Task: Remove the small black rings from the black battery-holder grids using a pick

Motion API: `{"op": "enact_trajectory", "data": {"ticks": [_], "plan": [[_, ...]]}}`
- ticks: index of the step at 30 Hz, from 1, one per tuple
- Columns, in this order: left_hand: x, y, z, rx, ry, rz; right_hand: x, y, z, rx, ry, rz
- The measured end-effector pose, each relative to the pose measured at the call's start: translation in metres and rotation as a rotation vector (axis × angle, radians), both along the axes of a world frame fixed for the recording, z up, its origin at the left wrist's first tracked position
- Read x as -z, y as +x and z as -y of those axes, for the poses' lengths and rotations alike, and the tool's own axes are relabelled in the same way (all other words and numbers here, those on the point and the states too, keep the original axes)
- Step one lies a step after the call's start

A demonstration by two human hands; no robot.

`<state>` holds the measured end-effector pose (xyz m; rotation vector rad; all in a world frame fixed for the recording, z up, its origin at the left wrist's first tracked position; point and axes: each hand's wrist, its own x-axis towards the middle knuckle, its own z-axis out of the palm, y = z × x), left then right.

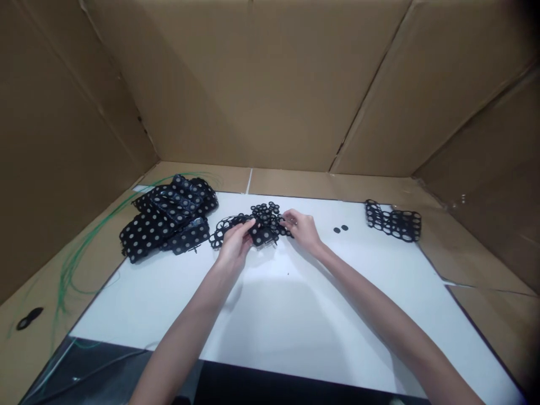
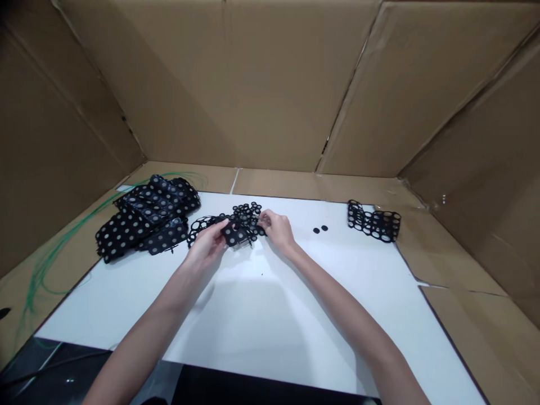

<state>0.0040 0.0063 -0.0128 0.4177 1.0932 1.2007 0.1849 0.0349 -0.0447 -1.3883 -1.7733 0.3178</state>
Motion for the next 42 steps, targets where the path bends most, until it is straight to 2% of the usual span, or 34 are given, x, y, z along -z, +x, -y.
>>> {"op": "enact_trajectory", "data": {"ticks": [2,4,5,8,10,13,17,21,26,32,37,42], "plan": [[-0.002,0.001,0.002,0.056,0.008,0.005,0.005,-0.002,0.000,-0.019,0.006,0.020],[-0.004,0.003,0.004,0.057,0.015,0.004,0.000,-0.005,0.006,-0.053,0.050,0.015],[-0.005,0.003,0.005,0.051,0.017,0.004,-0.005,-0.007,0.009,-0.100,0.079,0.011],[-0.008,0.004,0.007,0.051,0.017,0.011,-0.020,-0.014,0.021,-0.376,0.147,0.045],[-0.009,0.004,0.008,0.081,0.015,0.013,-0.025,-0.018,0.025,-0.461,0.165,0.104],[-0.006,0.004,0.009,0.114,0.014,0.004,-0.022,-0.021,0.027,-0.416,0.190,0.189],[-0.003,0.005,0.009,0.081,0.003,-0.013,-0.016,-0.023,0.028,-0.350,0.214,0.266],[-0.003,0.006,0.008,0.062,0.016,-0.009,-0.018,-0.025,0.033,-0.298,0.293,0.344],[-0.002,0.005,0.008,0.056,0.026,-0.003,-0.019,-0.026,0.038,-0.283,0.400,0.483],[0.002,0.009,0.011,0.036,0.050,-0.001,-0.017,-0.025,0.039,-0.320,0.495,0.543],[0.000,0.008,0.008,0.004,0.022,-0.010,-0.018,-0.025,0.039,-0.362,0.496,0.493],[-0.001,0.007,0.002,-0.081,-0.003,-0.026,-0.010,-0.028,0.037,-0.351,0.379,0.218]]}}
